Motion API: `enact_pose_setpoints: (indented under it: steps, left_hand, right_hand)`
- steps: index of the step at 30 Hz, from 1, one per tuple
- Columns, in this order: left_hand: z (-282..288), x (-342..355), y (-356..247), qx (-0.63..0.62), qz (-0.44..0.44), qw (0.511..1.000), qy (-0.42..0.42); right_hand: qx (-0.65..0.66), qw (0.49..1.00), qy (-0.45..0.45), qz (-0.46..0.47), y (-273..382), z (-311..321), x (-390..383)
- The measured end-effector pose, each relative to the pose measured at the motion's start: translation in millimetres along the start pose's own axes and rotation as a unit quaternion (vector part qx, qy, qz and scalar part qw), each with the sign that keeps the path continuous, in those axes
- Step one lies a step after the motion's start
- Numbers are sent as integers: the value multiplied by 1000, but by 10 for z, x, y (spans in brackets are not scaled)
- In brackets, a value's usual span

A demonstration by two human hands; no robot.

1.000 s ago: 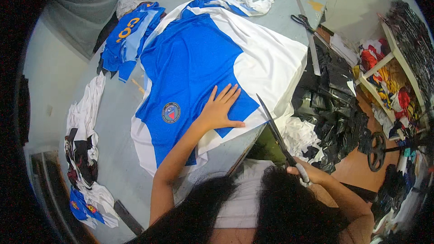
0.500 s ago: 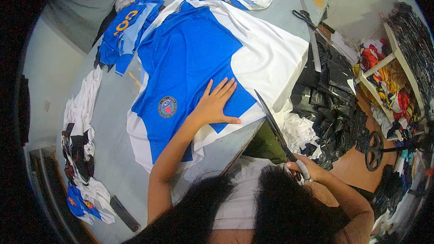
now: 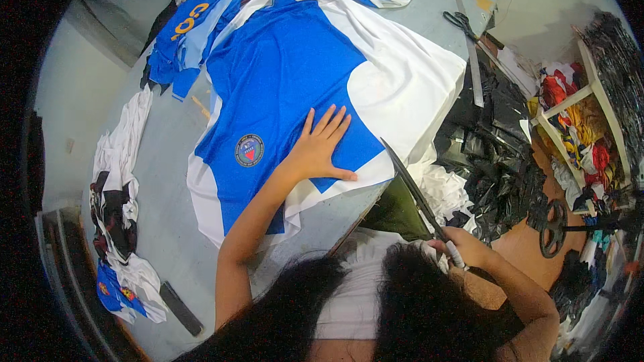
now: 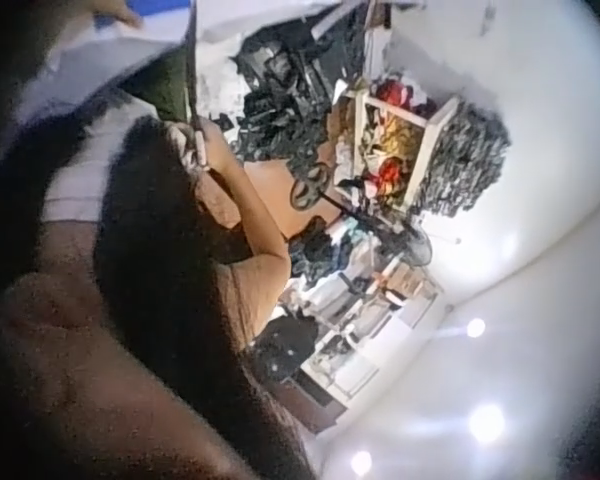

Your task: Cutting out shirt patterns from a large piece of blue and white fabric using industrial scissors.

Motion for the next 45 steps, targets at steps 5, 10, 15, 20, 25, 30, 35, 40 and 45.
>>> enact_pose_setpoints:
  steps: [5,10,15,20,25,30,35,40,45]
  left_hand:
    - [37,-88,-20,47,33,998,-32]
    - [-3,-143,-33,32,37,998,-33]
    - [-52,-180,-48,3,35,998,-45]
    - [-64,-185,-60,6,43,999,-30]
    - [-54,-197,-61,1,49,998,-33]
    - [-53,-207,-76,4,41,998,-37]
    - [-65,-244,-85,13,39,998,-55]
    - [-79,-243,-99,9,29,997,-65]
    - [-68,-240,-103,8,45,998,-31]
  right_hand:
    - [17,996,56,-71,114,150,-42]
    - [-2,996,75,-47,-58,194,52]
    - [-41,995,90,-16,216,283,195]
    - [18,996,75,-42,216,218,215]
    - [-6,994,69,-84,236,187,196]
    - [-200,979,12,-35,61,150,205]
    - [-53,987,96,-116,471,299,240]
    - [-130,985,85,-75,362,273,419]
    - [-23,995,51,-87,458,236,385]
Point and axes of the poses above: each hand's wrist, its own x-axis towards the middle knuckle, its own z-axis out of the back of the hand, y = z × x, the point moved 3 cm from there along x, towards the middle knuckle, and after that the axes turned 10 degrees about -x, right-handed, at the moved point
